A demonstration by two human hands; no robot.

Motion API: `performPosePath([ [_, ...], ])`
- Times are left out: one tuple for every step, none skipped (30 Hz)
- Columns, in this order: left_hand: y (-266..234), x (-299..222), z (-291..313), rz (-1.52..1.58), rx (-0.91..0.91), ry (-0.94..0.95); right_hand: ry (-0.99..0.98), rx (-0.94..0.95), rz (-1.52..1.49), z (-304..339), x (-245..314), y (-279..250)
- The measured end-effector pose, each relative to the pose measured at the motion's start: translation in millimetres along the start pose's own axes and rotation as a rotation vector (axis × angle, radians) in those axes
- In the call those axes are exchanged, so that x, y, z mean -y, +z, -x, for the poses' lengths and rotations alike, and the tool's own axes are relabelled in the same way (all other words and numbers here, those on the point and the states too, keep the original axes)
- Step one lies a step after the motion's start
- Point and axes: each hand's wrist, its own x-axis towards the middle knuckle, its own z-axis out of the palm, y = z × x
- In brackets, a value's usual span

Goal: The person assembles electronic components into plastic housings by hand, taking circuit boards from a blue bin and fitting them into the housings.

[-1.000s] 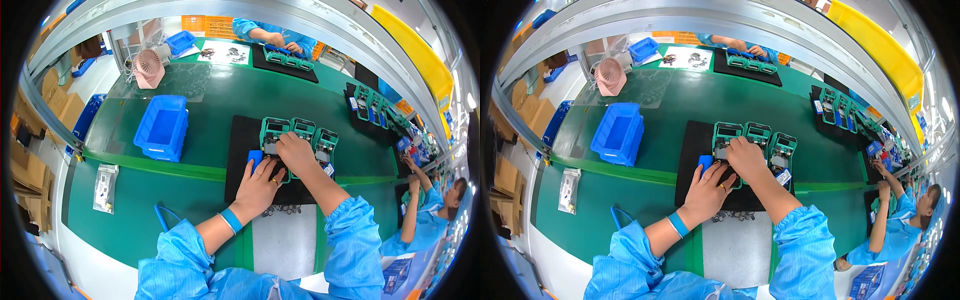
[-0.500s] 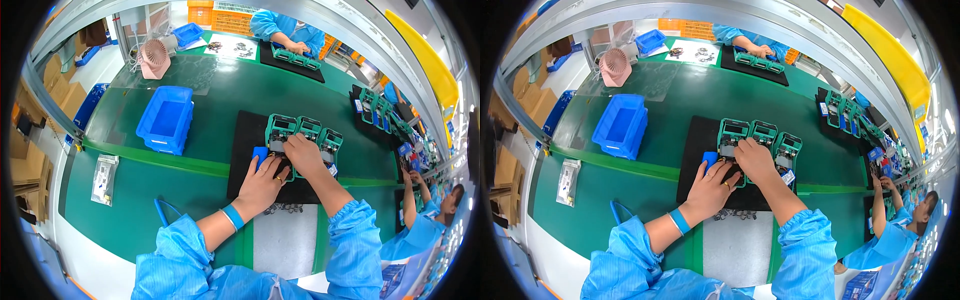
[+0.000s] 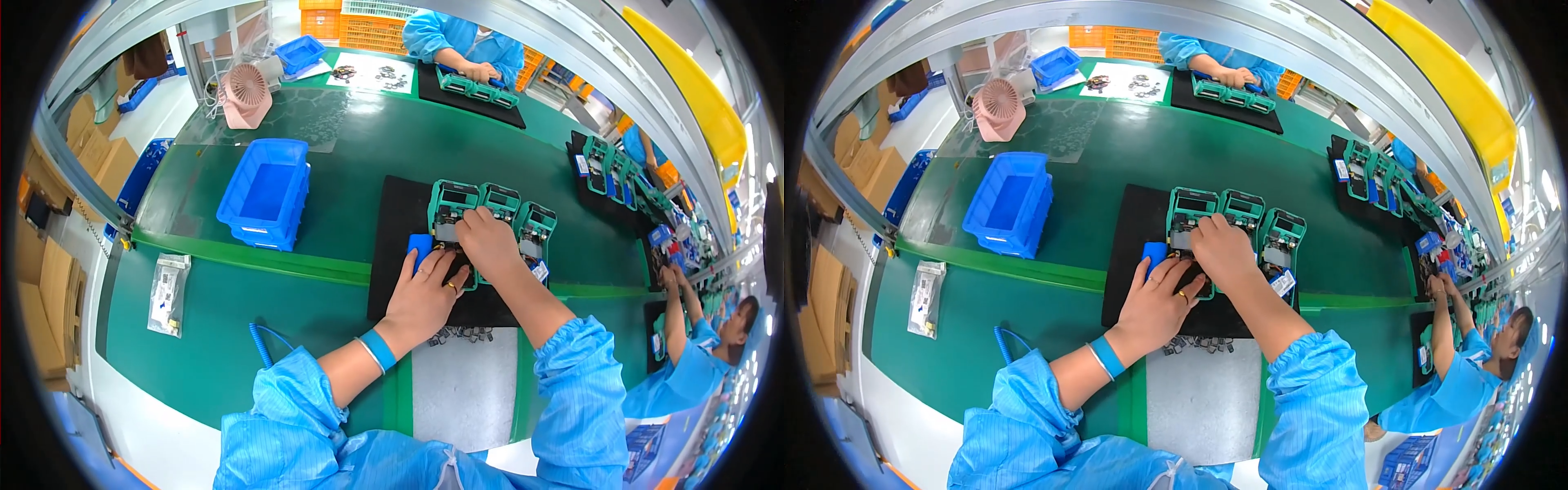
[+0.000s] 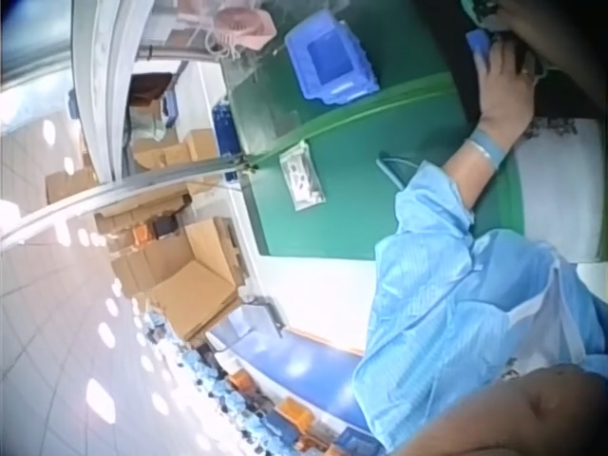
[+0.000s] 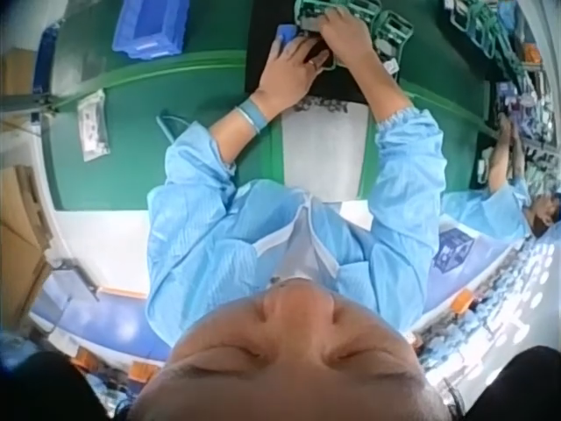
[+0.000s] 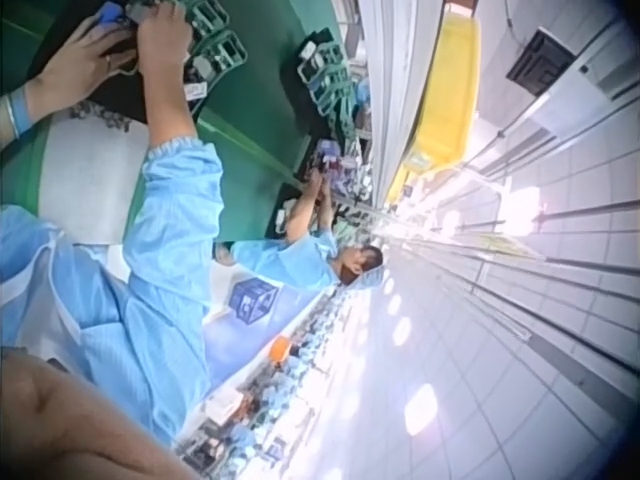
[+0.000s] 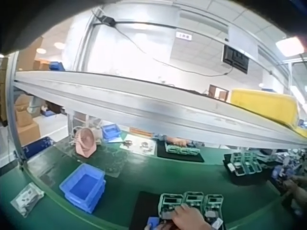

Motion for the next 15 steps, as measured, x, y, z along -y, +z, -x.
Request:
performPosePath([
  [-0.1, -0.1, 0.4, 0.005, 0.000, -0.006, 0.007, -0.028, -0.017, 1.4, -1.6, 1.6],
  [-0.6, 0.0, 0.7, 0.009, 0.001, -0.011, -0.010, -0.020, -0.045, 1.5, -3.6, 0.3],
  [-1.4, 0.1, 0.2, 0.011, 0.006, -0.004, -0.001, -0.018, -0.045, 0.7, -5.2, -0.8],
  [-2.7, 0.1, -0.8, 0.015, 0.001, -0.008, -0.008, -0.001, -0.059, -0.5, -6.6, -2.0],
  [-2.6, -0.5, -1.9, 0.022, -0.003, -0.009, -0.012, 0.019, -0.071, -1.3, -7.8, -4.4],
  [-2.1, -0.9, -2.4, 0.027, 0.001, -0.013, 0.000, 0.039, -0.090, -2.2, -8.0, -6.2],
  [-1.3, -0.6, -3.5, 0.023, -0.002, -0.010, 0.001, 0.041, -0.087, -2.5, -8.8, -4.2],
  [-1.5, -0.3, -3.9, 0.017, -0.006, -0.011, 0.000, 0.039, -0.086, -4.1, -8.9, -3.3],
  [-0.4, -0.4, -3.6, 0.010, -0.009, -0.010, 0.008, 0.067, -0.099, -5.2, -9.0, -4.5],
  [-0.8, -1.0, -3.6, 0.007, -0.003, -0.015, 0.019, 0.070, -0.099, -5.8, -8.9, -4.2],
  [-1.3, -1.2, -4.0, 0.004, 0.002, -0.020, 0.020, 0.079, -0.111, -6.6, -9.2, -3.3],
  [-0.7, -1.1, -3.8, -0.005, -0.002, -0.020, 0.021, 0.088, -0.122, -7.7, -9.1, -2.8],
  [-0.6, -1.3, -3.2, -0.003, 0.000, -0.010, 0.021, 0.086, -0.130, -9.2, -8.2, -2.3],
  [-0.2, -1.3, -3.9, -0.015, 0.004, -0.016, 0.032, 0.084, -0.123, -10.6, -7.2, 0.3],
  [0.1, -1.4, -4.4, -0.026, 0.007, -0.022, 0.047, 0.076, -0.141, -12.9, -5.9, 3.0],
])
